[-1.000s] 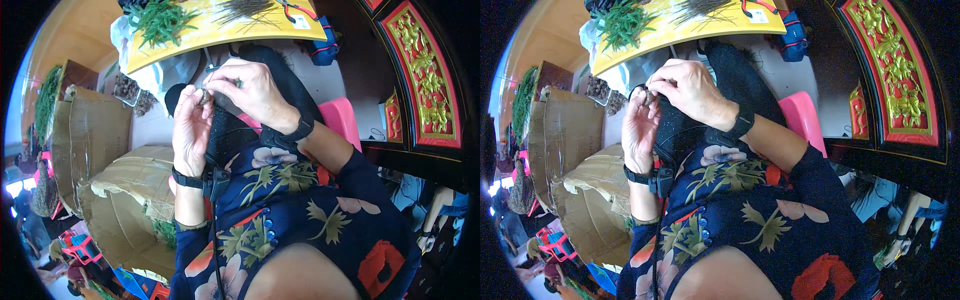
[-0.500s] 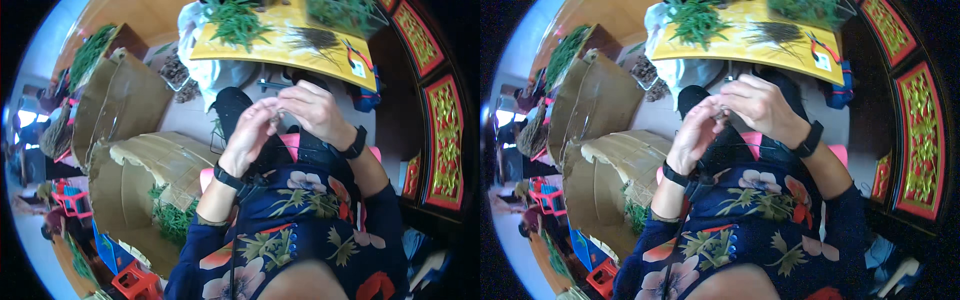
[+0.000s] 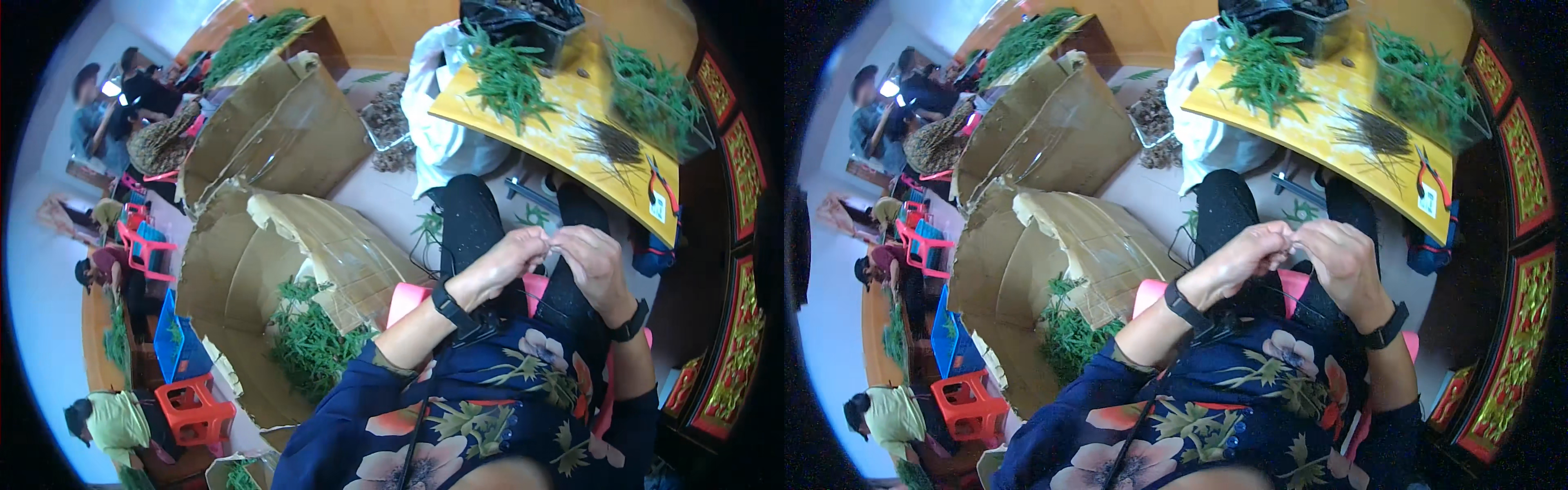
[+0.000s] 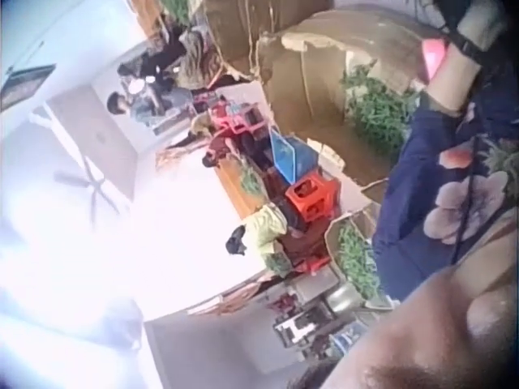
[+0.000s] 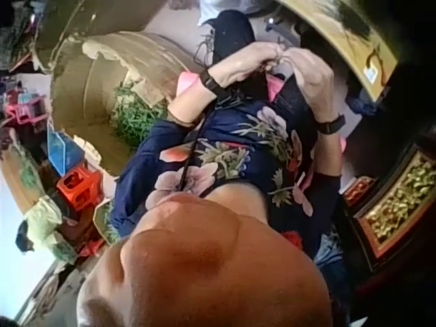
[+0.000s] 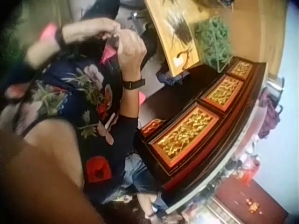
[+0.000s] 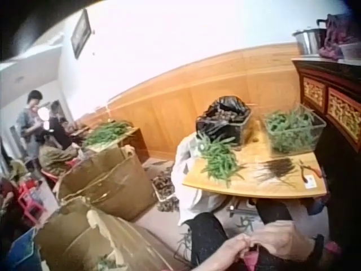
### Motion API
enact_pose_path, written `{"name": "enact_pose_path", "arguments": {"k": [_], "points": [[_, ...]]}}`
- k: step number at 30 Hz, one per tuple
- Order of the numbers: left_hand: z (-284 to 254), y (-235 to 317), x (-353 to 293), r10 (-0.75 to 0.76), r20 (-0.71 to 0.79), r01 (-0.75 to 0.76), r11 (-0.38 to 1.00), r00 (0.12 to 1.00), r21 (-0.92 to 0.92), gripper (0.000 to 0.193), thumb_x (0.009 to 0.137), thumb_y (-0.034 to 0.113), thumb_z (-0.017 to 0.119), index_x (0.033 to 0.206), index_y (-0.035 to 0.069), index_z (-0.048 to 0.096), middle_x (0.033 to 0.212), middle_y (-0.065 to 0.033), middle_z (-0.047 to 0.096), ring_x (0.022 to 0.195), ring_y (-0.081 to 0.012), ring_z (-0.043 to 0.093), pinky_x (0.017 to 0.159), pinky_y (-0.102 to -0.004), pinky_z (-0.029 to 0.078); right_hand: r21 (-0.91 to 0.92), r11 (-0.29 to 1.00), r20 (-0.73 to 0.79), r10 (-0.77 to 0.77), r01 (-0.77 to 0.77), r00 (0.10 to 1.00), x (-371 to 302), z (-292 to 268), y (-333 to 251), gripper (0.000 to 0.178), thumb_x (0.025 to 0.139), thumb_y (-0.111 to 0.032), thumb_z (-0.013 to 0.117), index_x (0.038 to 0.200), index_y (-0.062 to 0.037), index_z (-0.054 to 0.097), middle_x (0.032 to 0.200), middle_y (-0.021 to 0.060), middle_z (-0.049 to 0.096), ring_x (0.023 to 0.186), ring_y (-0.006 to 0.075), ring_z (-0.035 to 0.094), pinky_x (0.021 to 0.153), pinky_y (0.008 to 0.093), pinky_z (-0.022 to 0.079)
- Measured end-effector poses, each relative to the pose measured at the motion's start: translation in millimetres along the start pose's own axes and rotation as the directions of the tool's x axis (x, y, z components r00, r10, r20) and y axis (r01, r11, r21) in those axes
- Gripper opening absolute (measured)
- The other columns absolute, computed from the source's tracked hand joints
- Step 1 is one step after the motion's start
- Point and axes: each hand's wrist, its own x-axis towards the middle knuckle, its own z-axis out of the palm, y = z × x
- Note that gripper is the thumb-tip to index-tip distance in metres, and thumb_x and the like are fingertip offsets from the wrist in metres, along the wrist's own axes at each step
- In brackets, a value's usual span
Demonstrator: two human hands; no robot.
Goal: Trimming and assembling artificial plants by attaching foliage to stems at a workstation.
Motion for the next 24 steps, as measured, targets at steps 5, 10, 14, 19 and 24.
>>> {"name": "enact_pose_path", "arguments": {"k": [5,10,14,19,24], "points": [[2,6,-3,-0.012,0.045,0.015,0.998,0.999,-0.054,0.010,0.091,0.020,0.045,0.085,0.013,0.049,0.065,0.0091,0.037,0.053,-0.0014,0.029,0.046,-0.0164,0.022,0.055,0.998,-0.025,0.024,-0.023,0.999,1,-3,-2,0.022,0.068,0.002,0.064,0.090,-0.0014,0.063,0.089,0.0125,0.064,0.079,0.0288,0.063,0.068,0.0354,0.050],[5,6,1,0.014,0.058,-0.014,1.000,0.998,0.003,0.009,0.091,0.019,0.046,0.087,0.012,0.047,0.067,0.0079,0.039,0.056,-0.0019,0.032,0.048,-0.0173,0.025,-0.021,1.000,-0.057,-0.022,0.021,0.998,-2,-2,-1,0.019,0.068,0.003,0.064,0.087,-0.0009,0.062,0.088,0.0125,0.064,0.077,0.0288,0.063,0.067,0.0343,0.050],[15,-8,8,0.290,-0.020,-0.276,0.928,0.957,0.251,0.011,0.092,0.018,0.047,0.089,0.008,0.046,0.068,0.0023,0.042,0.057,-0.0095,0.040,0.051,-0.0234,0.033,-0.006,0.999,-0.080,0.053,-0.054,0.995,-4,-4,-8,0.014,0.072,0.004,0.065,0.084,-0.0008,0.062,0.085,0.0123,0.063,0.076,0.0281,0.064,0.067,0.0331,0.051],[26,-12,1,0.487,-0.072,-0.323,0.675,0.871,0.663,0.013,0.093,0.015,0.046,0.092,0.003,0.043,0.071,-0.0129,0.047,0.064,-0.0292,0.051,0.060,-0.0365,0.042,-0.049,0.973,-0.098,0.218,-0.224,0.971,-6,-6,-21,0.010,0.075,0.003,0.063,0.084,-0.0003,0.061,0.081,0.0121,0.062,0.071,0.0267,0.062,0.062,0.0323,0.049],[36,-18,1,0.727,0.012,-0.323,0.290,0.687,0.901,0.013,0.091,0.014,0.046,0.094,0.002,0.043,0.076,-0.0211,0.049,0.071,-0.0388,0.052,0.064,-0.0410,0.042,0.008,0.917,-0.109,0.398,-0.400,0.911,-16,8,-13,0.012,0.077,-0.004,0.063,0.089,-0.0017,0.062,0.081,0.0119,0.062,0.063,0.0258,0.059,0.056,0.0338,0.046]]}}
